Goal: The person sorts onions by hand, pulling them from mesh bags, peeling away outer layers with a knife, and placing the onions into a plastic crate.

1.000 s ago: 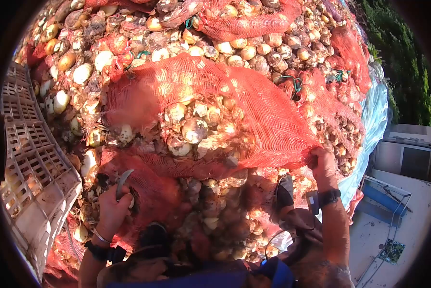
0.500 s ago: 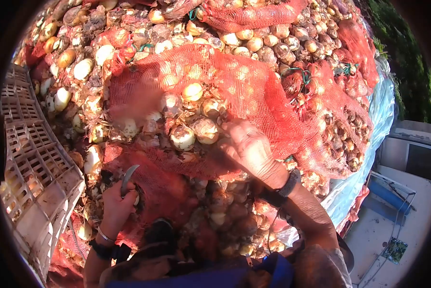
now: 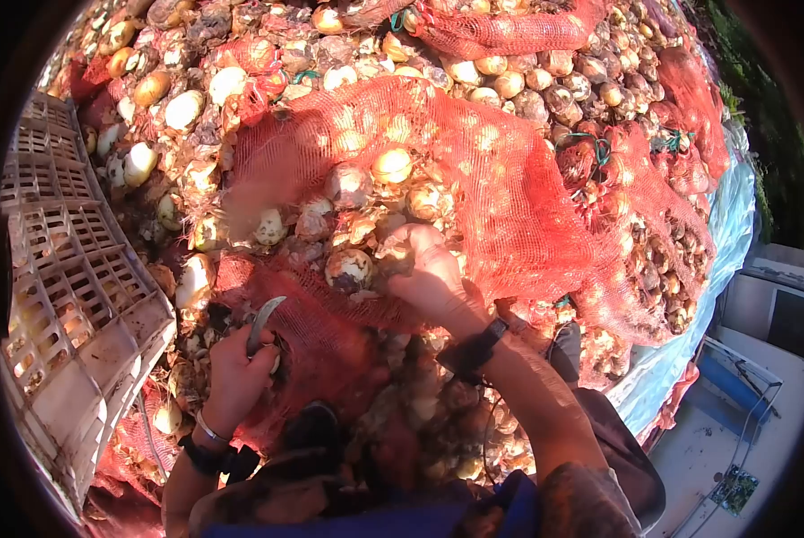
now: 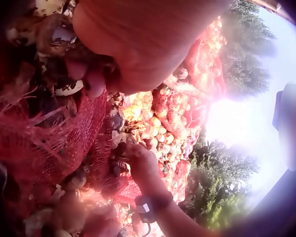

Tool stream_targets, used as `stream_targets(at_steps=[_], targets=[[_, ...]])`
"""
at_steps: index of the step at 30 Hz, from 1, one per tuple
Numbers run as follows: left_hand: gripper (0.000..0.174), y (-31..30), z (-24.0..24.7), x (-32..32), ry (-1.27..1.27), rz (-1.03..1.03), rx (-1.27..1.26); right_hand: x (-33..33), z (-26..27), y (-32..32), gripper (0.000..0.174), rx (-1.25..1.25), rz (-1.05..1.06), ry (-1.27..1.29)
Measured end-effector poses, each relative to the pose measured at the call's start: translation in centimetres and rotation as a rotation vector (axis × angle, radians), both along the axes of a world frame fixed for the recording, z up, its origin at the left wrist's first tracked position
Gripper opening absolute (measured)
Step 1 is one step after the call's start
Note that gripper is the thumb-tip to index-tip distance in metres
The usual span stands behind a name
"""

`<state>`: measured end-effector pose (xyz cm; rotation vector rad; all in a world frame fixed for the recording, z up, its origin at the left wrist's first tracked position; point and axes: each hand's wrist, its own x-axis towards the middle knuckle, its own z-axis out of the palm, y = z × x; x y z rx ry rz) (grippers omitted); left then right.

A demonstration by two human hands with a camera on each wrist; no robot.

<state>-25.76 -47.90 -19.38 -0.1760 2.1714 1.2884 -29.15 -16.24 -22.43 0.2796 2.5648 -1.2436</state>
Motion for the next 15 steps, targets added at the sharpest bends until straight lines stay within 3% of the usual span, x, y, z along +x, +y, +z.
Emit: stream_targets(at_steps=[1,3,4,5,7,8,9,11,13,15], targets=[[0.010,-0.1,0.0,0.1,-0.004,0.008,-0.001,0.2,0.1,0.2,0.051,-0.001,0.008,-0.004],[0.010,-0.1,0.0,0.0,-0.048,0.061,0.041,0.9,0.6,1.2,0.052,-0.488,-0.289,-0.288],[0.010,-0.1,0.1,0.0,-0.045,0.067,0.045,2.0,-1.5,3.4,0.054,-0.899,-0.352,-0.218],[0.010,0.0,0.2,0.0,-0.060,0.089,0.061,2.1,-1.2,3.5,0.054,-0.894,-0.350,-0.218],[0.010,0.3,0.5,-0.3,-0.067,0.102,0.093,2.1,-0.2,4.2,0.056,-1.311,-0.587,-0.458],[0.010,0.3,0.6,-0.5,-0.113,0.110,0.099,2.2,-1.0,4.2,0.061,-1.208,-0.400,-0.314],[0.009,0.3,0.8,-0.7,-0.158,0.118,0.101,1.9,-0.9,4.3,0.065,-1.568,-0.564,-0.550],[0.010,0.4,1.0,-0.6,-0.154,0.139,0.113,0.9,-0.2,2.8,0.070,-1.430,-0.784,-0.433],[0.011,0.3,1.2,-0.5,-0.139,0.171,0.111,-1.3,4.2,1.7,0.073,-1.566,-0.488,-0.512],[0.010,0.3,1.3,-0.5,-0.126,0.146,0.144,-4.6,8.1,0.2,0.073,-1.580,-0.457,-0.443]])
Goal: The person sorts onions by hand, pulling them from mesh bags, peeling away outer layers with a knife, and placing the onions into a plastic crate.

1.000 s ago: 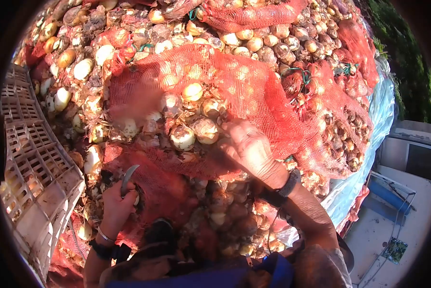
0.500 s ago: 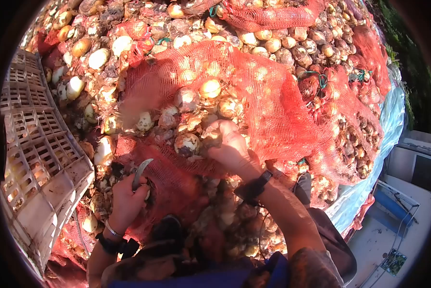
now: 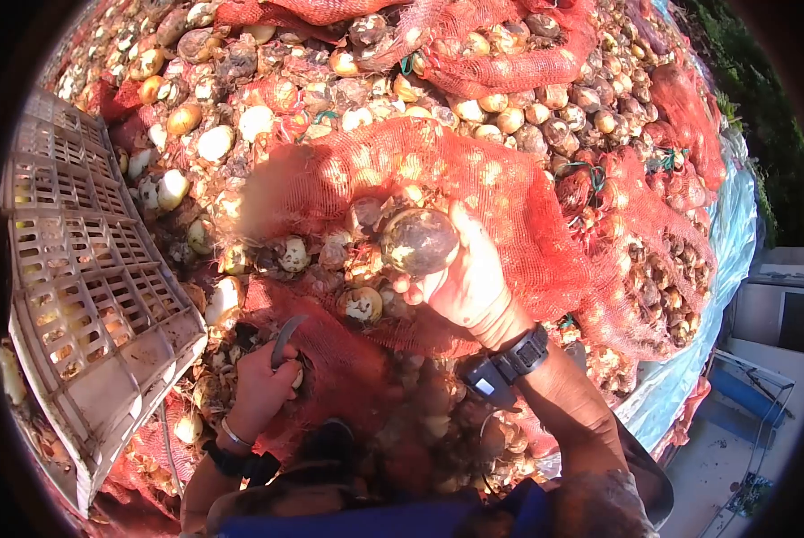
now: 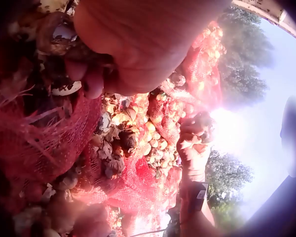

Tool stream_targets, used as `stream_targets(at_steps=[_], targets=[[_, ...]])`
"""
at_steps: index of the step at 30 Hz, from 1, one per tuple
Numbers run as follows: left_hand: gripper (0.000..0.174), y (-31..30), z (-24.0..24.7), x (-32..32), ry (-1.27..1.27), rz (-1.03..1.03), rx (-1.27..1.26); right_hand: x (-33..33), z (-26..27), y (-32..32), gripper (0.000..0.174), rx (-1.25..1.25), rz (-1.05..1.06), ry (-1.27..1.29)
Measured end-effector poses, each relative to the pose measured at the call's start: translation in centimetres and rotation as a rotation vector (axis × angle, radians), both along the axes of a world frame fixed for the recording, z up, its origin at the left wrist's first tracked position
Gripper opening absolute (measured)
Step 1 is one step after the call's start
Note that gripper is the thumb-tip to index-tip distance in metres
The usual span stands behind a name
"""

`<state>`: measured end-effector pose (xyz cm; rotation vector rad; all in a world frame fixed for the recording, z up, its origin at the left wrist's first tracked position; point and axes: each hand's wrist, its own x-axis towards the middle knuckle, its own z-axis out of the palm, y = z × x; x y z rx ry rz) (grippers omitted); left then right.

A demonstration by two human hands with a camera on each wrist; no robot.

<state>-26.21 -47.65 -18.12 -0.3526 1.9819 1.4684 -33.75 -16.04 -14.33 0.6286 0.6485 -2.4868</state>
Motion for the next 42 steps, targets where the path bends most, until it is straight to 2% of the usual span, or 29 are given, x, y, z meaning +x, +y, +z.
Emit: stream_targets(at_steps=[2,3,4,5,6,7,8,9,10,11,12,14,16,18,19,21,23,25,26,27,28,30,33,34,36,37,38,40,42], targets=[[0.008,0.1,0.1,0.1,0.034,-0.007,-0.010,-4.9,5.7,-3.3,0.075,0.028,0.076,0.238],[0.008,0.1,0.1,0.2,0.031,-0.001,-0.008,-6.9,9.9,-5.4,0.073,0.289,0.268,0.596],[0.008,0.1,0.0,0.2,0.026,0.004,-0.005,-7.5,14.1,-8.3,0.072,0.248,0.295,0.729],[0.008,0.1,-0.1,0.2,0.026,0.009,0.007,-6.9,17.4,-10.7,0.047,0.151,0.173,0.854],[0.008,0.0,-0.3,0.3,0.023,0.020,0.021,-7.6,17.4,-10.6,0.047,0.140,0.172,0.861],[0.011,-0.3,-0.5,0.3,-0.010,-0.006,0.036,-9.0,17.0,-10.4,0.046,0.312,0.114,0.972],[0.011,-0.6,-0.2,0.3,-0.005,-0.010,0.030,-10.5,16.1,-10.2,0.048,0.491,0.052,1.078],[0.011,-0.5,-0.1,0.3,0.005,-0.023,0.025,-12.1,12.6,-8.7,0.041,0.864,-0.039,0.960],[0.011,-0.4,0.0,0.1,0.020,-0.037,0.022,-12.6,8.6,-6.8,0.036,1.049,0.114,0.756],[0.011,-0.3,-0.1,-0.2,0.034,-0.031,0.026,-13.0,2.9,-4.5,0.035,1.506,0.296,0.810],[0.010,-0.2,-0.2,-0.2,0.022,-0.003,0.027,-12.1,-0.7,-3.5,0.033,1.639,0.601,0.657],[0.010,-0.2,-0.3,0.0,-0.011,0.030,0.023,-9.9,-7.1,-2.8,0.030,1.816,0.878,0.748],[0.011,-0.2,-0.1,-0.2,-0.034,0.040,0.029,-8.8,-10.8,-3.8,0.038,1.947,0.963,1.010],[0.011,-0.1,-0.1,-0.8,-0.068,0.040,0.004,-8.8,-12.5,-5.6,0.041,2.163,1.001,1.104],[0.012,0.1,-0.1,-0.7,-0.084,0.033,-0.011,-9.4,-12.7,-6.4,0.042,2.207,1.171,1.088],[0.011,0.2,-0.3,-0.5,-0.110,0.034,-0.007,-10.3,-12.9,-6.7,0.046,2.187,1.242,1.108],[0.011,0.2,-0.3,-0.9,-0.091,0.042,0.003,-10.9,-10.2,-6.4,0.048,2.172,1.278,1.140],[0.010,0.1,-0.3,-0.7,-0.106,0.042,-0.001,-9.8,-7.5,-4.9,0.058,2.004,1.147,0.887],[0.010,0.1,-0.4,-0.4,-0.111,0.043,0.006,-9.2,-6.3,-3.4,0.069,1.823,0.972,0.732],[0.010,0.1,-0.6,-0.3,-0.080,0.041,0.013,-7.9,-8.0,-0.7,0.069,1.335,0.580,0.549],[0.010,0.1,-0.7,-0.3,-0.043,0.038,0.019,-6.5,-6.5,0.4,0.060,1.090,0.259,0.511],[0.010,0.1,-0.7,-0.3,-0.021,0.023,-0.002,-5.4,-4.3,3.7,0.049,0.628,-0.016,0.237],[0.010,0.2,-0.4,-0.4,0.008,-0.016,-0.020,-6.9,3.5,2.4,0.045,0.596,-0.026,0.296],[0.010,0.3,-0.2,-0.4,0.011,-0.021,-0.029,-8.5,7.4,0.3,0.041,0.428,0.063,0.431],[0.010,0.4,0.4,-0.5,0.003,-0.014,-0.033,-10.6,13.5,-5.3,0.037,0.402,0.076,0.678],[0.009,0.4,0.6,-0.5,-0.029,0.004,-0.039,-11.1,16.4,-7.5,0.037,0.115,0.113,0.752],[0.009,0.3,0.2,-0.3,-0.015,0.006,-0.038,-10.9,16.9,-9.1,0.043,-0.085,0.115,1.165],[0.011,-0.3,-0.9,0.1,-0.004,0.015,0.030,-12.2,19.0,-9.2,0.042,0.263,0.167,1.094],[0.010,-0.1,-0.1,0.0,0.038,0.000,-0.002,-14.5,13.0,-5.6,0.031,0.727,0.050,0.850]])
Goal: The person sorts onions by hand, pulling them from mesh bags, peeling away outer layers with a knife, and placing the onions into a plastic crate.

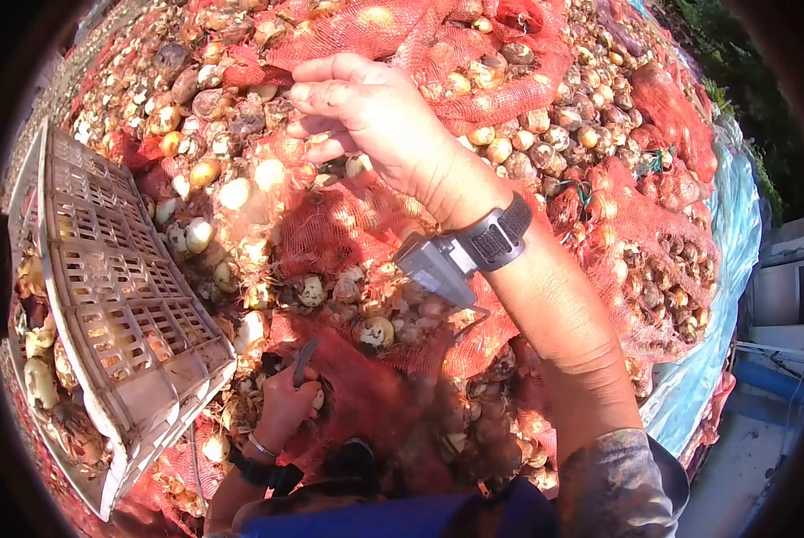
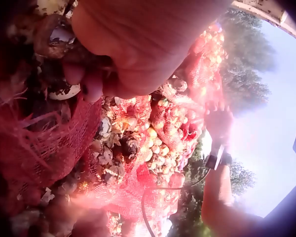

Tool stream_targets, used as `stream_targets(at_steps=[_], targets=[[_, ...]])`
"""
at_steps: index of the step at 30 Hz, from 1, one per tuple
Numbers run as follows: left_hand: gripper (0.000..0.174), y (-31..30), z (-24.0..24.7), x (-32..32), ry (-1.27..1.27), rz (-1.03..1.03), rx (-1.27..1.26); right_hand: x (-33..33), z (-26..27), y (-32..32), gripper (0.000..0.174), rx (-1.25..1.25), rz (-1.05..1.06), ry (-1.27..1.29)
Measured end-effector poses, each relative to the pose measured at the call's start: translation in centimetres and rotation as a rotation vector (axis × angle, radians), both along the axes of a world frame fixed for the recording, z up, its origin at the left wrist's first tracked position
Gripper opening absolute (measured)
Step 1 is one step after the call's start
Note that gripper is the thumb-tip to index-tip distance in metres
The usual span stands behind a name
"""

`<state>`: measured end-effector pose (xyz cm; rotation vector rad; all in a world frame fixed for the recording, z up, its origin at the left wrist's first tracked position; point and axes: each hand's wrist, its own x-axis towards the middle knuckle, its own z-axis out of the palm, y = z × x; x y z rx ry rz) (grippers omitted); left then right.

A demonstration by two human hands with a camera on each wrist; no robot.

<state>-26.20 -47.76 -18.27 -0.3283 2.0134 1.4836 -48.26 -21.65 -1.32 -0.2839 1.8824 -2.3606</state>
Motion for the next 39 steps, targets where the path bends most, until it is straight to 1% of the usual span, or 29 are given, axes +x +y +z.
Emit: stream_targets(at_steps=[1,2,3,4,6,8,10,12,14,15,16,18,20,22,23,24,25,26,27,28,30,32,33,34,35,36,37,38,39], targets=[[0.010,0.2,0.3,-0.1,0.024,-0.014,-0.035,-0.1,-3.7,3.0,0.026,0.389,-0.075,-0.122],[0.010,0.3,0.5,-0.2,0.030,-0.013,-0.026,0.7,-7.5,5.0,0.024,0.666,-0.100,-0.277],[0.011,0.4,0.7,-0.4,0.011,-0.019,-0.036,1.3,-13.4,7.9,0.029,1.028,-0.046,-0.346],[0.012,0.4,0.8,-0.4,-0.013,-0.026,-0.051,3.5,-16.0,8.6,0.034,1.301,-0.021,-0.255],[0.012,0.4,0.4,-0.4,-0.036,-0.008,-0.045,5.7,-21.1,8.8,0.039,1.363,0.049,-0.331],[0.013,0.3,0.1,-0.4,-0.056,-0.016,-0.037,5.7,-24.0,7.2,0.026,1.499,-0.044,-0.155],[0.014,0.3,-0.1,-0.6,-0.127,0.010,-0.053,3.9,-25.0,5.1,0.047,1.504,-0.012,-0.331],[0.014,0.5,-0.5,-0.7,-0.136,-0.005,-0.061,2.9,-25.5,3.5,0.051,1.684,-0.021,-0.373],[0.014,0.6,-0.3,-0.7,-0.147,-0.011,-0.068,2.8,-24.6,3.3,0.049,1.728,-0.017,-0.299],[0.014,0.7,0.0,-0.8,-0.150,-0.012,-0.071,3.1,-23.3,3.5,0.049,1.605,0.090,-0.338],[0.014,0.8,0.0,-1.0,-0.146,-0.010,-0.071,3.9,-24.0,3.5,0.055,1.602,0.132,-0.202],[0.014,0.8,-0.4,-1.0,-0.149,0.000,-0.070,6.7,-21.0,2.8,0.053,1.546,0.238,-0.050],[0.015,0.6,-0.3,-0.6,-0.165,0.011,-0.077,11.3,-20.3,2.8,0.055,1.274,0.142,0.130],[0.015,0.6,-0.3,-0.7,-0.103,-0.013,-0.043,16.0,-19.2,3.8,0.055,1.217,0.034,0.206],[0.015,0.6,-0.3,-0.7,-0.102,-0.016,-0.040,18.0,-19.2,5.5,0.055,1.005,0.091,-0.004],[0.014,0.6,-0.3,-0.7,-0.099,-0.023,-0.057,20.2,-20.1,7.3,0.054,0.673,0.083,-0.121],[0.014,0.6,-0.3,-0.5,-0.097,-0.026,-0.076,22.3,-20.1,8.9,0.057,0.352,0.105,-0.519],[0.014,0.6,-0.3,-0.4,-0.099,-0.020,-0.077,23.3,-17.3,9.4,0.065,0.035,0.007,-0.779],[0.013,0.5,-0.3,-0.4,-0.078,-0.027,-0.069,25.7,-18.9,11.5,0.074,-0.207,0.012,-0.847],[0.012,0.5,-0.3,-0.4,-0.055,-0.033,-0.063,27.5,-18.3,12.4,0.079,-0.383,-0.001,-0.896],[0.011,0.7,0.1,-0.4,-0.050,-0.018,-0.056,29.3,-18.4,13.6,0.076,-0.374,-0.131,-0.869],[0.010,0.9,0.3,-0.6,-0.018,0.003,-0.047,27.7,-17.9,14.6,0.066,-0.465,-0.299,-0.882],[0.010,0.9,0.3,-0.6,-0.007,-0.022,-0.061,26.2,-17.5,14.9,0.057,-0.450,-0.321,-0.783],[0.010,0.9,0.5,-0.5,0.002,-0.051,-0.078,23.4,-15.0,13.9,0.054,-0.461,-0.292,-0.730],[0.009,1.0,1.0,-0.6,0.012,-0.061,-0.073,20.4,-12.5,13.0,0.054,-0.479,-0.140,-0.653],[0.009,1.0,1.0,-0.7,0.032,-0.064,-0.078,17.1,-10.1,10.5,0.052,-0.521,-0.075,-0.514],[0.009,0.9,0.7,-0.6,-0.008,-0.056,-0.083,13.8,-6.5,7.4,0.052,-0.547,0.021,-0.411],[0.008,0.9,0.8,-0.5,-0.051,-0.049,-0.088,11.1,-3.6,3.9,0.053,-0.632,0.177,-0.306],[0.008,1.1,1.1,-0.6,-0.034,-0.054,-0.092,10.0,0.9,0.0,0.062,-0.567,0.227,-0.178]])
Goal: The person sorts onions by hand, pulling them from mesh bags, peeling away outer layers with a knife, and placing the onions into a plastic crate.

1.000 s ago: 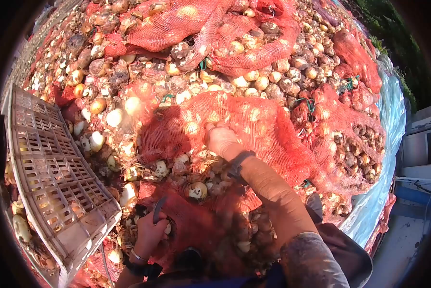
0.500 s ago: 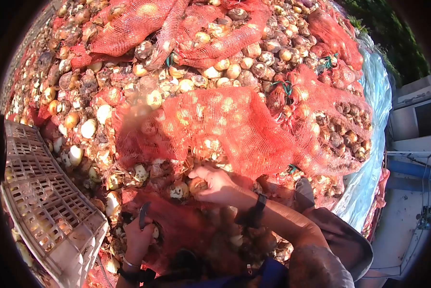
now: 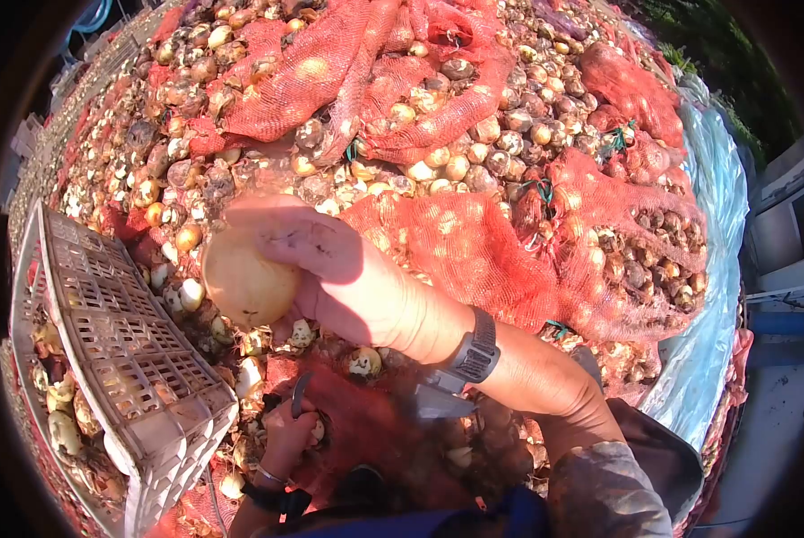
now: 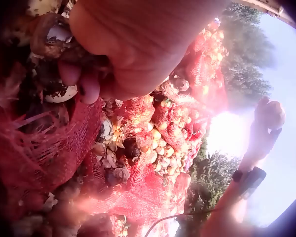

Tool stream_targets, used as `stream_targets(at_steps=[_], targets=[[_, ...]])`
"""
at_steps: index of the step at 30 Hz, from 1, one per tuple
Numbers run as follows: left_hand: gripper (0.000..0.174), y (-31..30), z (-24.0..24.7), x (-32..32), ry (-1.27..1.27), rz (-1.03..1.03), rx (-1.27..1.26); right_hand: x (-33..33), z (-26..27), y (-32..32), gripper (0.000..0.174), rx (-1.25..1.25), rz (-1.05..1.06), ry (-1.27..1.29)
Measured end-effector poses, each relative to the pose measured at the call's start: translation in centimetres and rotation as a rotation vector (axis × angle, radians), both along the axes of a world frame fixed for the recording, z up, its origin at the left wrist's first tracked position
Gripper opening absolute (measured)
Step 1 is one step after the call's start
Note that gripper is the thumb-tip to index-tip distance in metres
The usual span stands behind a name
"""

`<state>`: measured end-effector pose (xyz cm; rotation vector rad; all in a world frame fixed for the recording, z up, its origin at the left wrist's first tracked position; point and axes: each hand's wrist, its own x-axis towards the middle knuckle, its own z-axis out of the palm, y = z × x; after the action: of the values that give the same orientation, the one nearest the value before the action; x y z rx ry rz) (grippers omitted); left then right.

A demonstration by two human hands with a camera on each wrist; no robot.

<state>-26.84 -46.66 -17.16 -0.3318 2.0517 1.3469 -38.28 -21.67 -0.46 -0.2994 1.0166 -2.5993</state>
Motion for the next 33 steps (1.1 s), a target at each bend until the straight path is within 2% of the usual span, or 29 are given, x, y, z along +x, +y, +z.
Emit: stream_targets(at_steps=[2,3,5,6,7,8,9,10,11,12,13,14,16,18,19,21,22,23,24,25,26,27,28,29,30,31,33], targets=[[0.006,0.4,0.5,-0.1,0.263,-0.124,-0.132,-0.6,6.3,-5.1,0.075,-0.077,0.218,0.179],[0.006,0.0,0.1,0.1,0.262,-0.136,-0.137,-1.2,7.2,-6.0,0.076,0.035,0.182,0.271],[0.008,-0.7,-1.3,0.5,0.208,-0.079,-0.063,-3.9,2.1,-5.4,0.073,0.481,-0.205,0.597],[0.008,-0.4,-1.1,0.5,0.209,-0.066,-0.051,-5.1,-1.5,-2.9,0.065,0.721,-0.279,0.528],[0.010,-0.2,-0.3,0.5,0.180,-0.042,-0.027,-5.7,-4.6,1.0,0.059,1.189,-0.509,0.775],[0.012,0.0,-0.1,0.6,0.145,-0.023,-0.004,-5.9,-8.9,4.8,0.065,1.538,-0.473,0.504],[0.012,-0.1,-0.6,0.7,0.135,-0.022,0.002,-5.5,-11.3,8.5,0.072,1.801,-0.476,0.262],[0.014,-0.3,-1.2,0.8,0.173,-0.035,-0.005,-5.1,-12.5,12.1,0.079,2.011,-0.379,0.029],[0.015,-0.5,-1.7,0.8,0.210,-0.049,-0.017,-4.6,-15.0,15.5,0.084,2.145,-0.384,-0.088],[0.015,-0.3,-1.6,0.7,0.204,-0.049,-0.022,-4.2,-16.9,18.2,0.079,2.215,-0.430,-0.162],[0.015,-0.1,-1.2,0.4,0.078,0.003,-0.022,-4.0,-17.9,19.9,0.083,2.286,-0.399,-0.236],[0.014,0.0,-0.9,0.0,-0.048,0.050,-0.024,-4.1,-19.3,21.3,0.084,2.276,-0.446,-0.232],[0.014,-0.1,-1.0,-0.4,-0.085,0.044,-0.021,-5.2,-22.0,23.0,0.085,2.260,-0.495,-0.237],[0.014,0.1,-1.0,-0.6,-0.126,0.039,-0.013,-6.4,-23.9,24.2,0.090,2.024,-0.402,-0.557],[0.013,0.1,-0.9,-0.7,-0.118,0.019,-0.045,-6.5,-24.6,25.1,0.090,2.020,-0.402,-0.574],[0.013,0.2,-0.8,-0.7,-0.118,-0.004,-0.072,-6.4,-25.6,26.7,0.085,1.858,-0.359,-0.501],[0.013,0.3,-1.0,-0.7,-0.116,0.021,-0.056,-6.1,-24.7,26.0,0.056,1.865,-0.494,-0.449],[0.013,0.4,-1.1,-0.5,-0.115,0.046,-0.040,-5.5,-26.0,27.5,0.056,1.875,-0.490,-0.448],[0.013,0.1,-1.6,-0.4,-0.118,0.044,-0.031,-4.5,-28.0,29.7,0.041,1.585,-0.387,-0.319],[0.013,-0.4,-2.5,-0.4,-0.022,-0.045,-0.048,-4.0,-28.9,31.1,0.029,1.292,-0.287,-0.192],[0.014,-0.7,-3.0,-0.1,0.072,-0.134,-0.065,-2.3,-24.3,28.5,0.016,1.601,-0.113,0.304],[0.014,-0.5,-2.6,0.0,0.070,-0.135,-0.051,-0.3,-21.8,25.3,0.014,1.087,-0.275,-0.330],[0.013,-0.1,-1.7,-0.4,0.000,-0.077,-0.044,1.6,-17.7,22.2,0.014,1.091,-0.245,-0.463],[0.012,0.3,-1.0,-0.8,-0.075,-0.024,-0.034,4.3,-15.0,20.1,0.016,0.967,-0.163,-0.587],[0.012,0.4,-0.8,-1.1,-0.088,-0.028,-0.015,6.8,-12.5,18.8,0.019,0.977,-0.054,-0.562],[0.006,0.0,-0.8,-1.5,-0.124,0.054,0.037,9.6,-11.6,18.9,0.022,0.883,-0.012,-0.546],[0.002,-0.3,-0.9,-1.5,-0.169,0.182,0.161,13.0,-6.6,17.9,0.023,0.836,0.099,-0.720]])
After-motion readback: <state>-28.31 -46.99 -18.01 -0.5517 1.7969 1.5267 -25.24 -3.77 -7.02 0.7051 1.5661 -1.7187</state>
